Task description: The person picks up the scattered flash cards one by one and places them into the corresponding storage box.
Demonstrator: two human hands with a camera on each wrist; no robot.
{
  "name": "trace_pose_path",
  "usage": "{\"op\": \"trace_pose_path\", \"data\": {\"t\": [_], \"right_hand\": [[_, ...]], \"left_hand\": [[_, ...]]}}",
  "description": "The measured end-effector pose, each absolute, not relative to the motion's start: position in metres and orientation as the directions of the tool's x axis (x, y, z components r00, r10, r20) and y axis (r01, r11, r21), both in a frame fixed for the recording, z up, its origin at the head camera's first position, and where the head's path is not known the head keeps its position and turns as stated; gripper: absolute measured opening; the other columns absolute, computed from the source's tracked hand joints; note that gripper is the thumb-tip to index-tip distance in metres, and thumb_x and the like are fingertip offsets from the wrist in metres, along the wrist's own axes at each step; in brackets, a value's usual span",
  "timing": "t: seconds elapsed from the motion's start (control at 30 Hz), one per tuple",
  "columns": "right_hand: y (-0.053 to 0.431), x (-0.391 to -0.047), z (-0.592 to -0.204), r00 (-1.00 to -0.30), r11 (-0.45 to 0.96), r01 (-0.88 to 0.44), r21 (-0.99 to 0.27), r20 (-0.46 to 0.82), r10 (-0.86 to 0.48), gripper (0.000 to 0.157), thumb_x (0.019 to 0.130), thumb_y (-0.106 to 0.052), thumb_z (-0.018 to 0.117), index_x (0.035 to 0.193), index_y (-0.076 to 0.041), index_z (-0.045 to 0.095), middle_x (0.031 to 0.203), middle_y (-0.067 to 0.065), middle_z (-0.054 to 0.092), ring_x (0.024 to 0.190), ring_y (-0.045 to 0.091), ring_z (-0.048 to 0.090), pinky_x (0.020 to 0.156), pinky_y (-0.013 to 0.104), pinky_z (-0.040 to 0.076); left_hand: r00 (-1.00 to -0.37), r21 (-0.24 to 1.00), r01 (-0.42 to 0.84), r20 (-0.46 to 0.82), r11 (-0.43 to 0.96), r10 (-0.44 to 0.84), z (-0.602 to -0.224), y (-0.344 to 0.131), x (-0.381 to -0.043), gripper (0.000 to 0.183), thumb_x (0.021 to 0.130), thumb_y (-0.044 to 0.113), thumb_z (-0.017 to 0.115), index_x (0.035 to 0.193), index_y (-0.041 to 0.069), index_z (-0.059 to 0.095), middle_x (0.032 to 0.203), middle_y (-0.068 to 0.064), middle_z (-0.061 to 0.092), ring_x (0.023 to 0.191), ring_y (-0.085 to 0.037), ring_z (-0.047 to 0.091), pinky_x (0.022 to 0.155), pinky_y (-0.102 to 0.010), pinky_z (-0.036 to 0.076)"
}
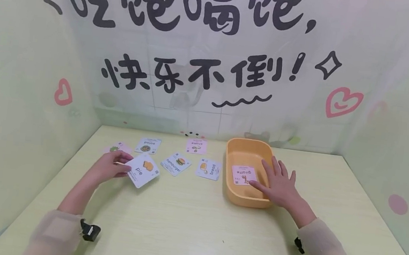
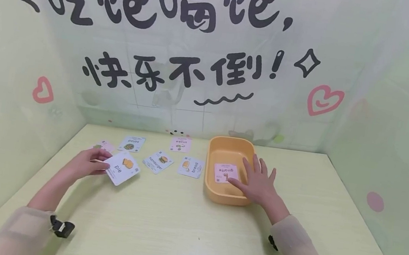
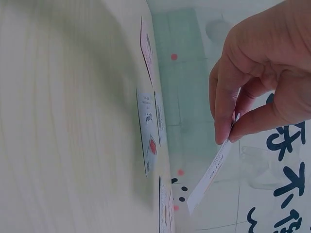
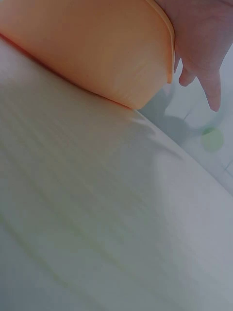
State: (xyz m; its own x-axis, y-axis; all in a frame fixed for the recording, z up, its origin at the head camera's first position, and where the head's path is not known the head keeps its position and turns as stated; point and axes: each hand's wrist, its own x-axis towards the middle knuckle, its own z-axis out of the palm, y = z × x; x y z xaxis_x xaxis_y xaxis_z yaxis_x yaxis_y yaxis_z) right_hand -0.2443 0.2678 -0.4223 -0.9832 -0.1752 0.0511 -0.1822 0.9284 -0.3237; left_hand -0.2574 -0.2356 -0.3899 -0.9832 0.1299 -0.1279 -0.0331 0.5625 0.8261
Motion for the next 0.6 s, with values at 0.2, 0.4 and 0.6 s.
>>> {"op": "trace_pose_path", "data": {"t": [0.2, 0.4, 0.6], "right_hand": [[0.267, -0.245, -0.423, -0.983, 0.930, -0.182, -0.320, 0.052, -0.174, 0.094, 0.091, -0.067, 0.051, 0.159, -0.009, 0.021, 0.166, 0.025, 0.005, 0.150, 0.050, 0.005, 0.111, 0.082, -0.003], [0.268, -0.245, -0.423, -0.984, 0.930, -0.180, -0.320, 0.053, -0.172, 0.094, 0.091, -0.066, 0.052, 0.158, -0.008, 0.022, 0.166, 0.025, 0.005, 0.150, 0.050, 0.005, 0.111, 0.082, -0.003], [0.267, -0.244, -0.423, -0.983, 0.928, -0.183, -0.325, 0.054, -0.175, 0.094, 0.091, -0.066, 0.052, 0.158, -0.008, 0.022, 0.166, 0.025, 0.005, 0.150, 0.050, 0.005, 0.112, 0.082, -0.003]], "left_hand": [[-0.984, 0.827, -0.014, -0.112, 0.562, 0.140, -0.387, -0.221, -0.263, 0.038, 0.093, -0.002, 0.061, 0.127, -0.013, 0.049, 0.123, -0.033, 0.056, 0.096, -0.022, 0.066, 0.077, -0.024, 0.062], [-0.983, 0.833, -0.005, -0.105, 0.553, 0.149, -0.384, -0.205, -0.270, 0.036, 0.094, -0.001, 0.061, 0.126, -0.011, 0.051, 0.120, -0.029, 0.058, 0.093, -0.020, 0.066, 0.075, -0.022, 0.062], [-0.981, 0.831, -0.001, -0.109, 0.557, 0.160, -0.380, -0.188, -0.275, 0.034, 0.094, 0.000, 0.061, 0.126, -0.009, 0.053, 0.120, -0.027, 0.058, 0.097, -0.026, 0.066, 0.076, -0.023, 0.061]]}}
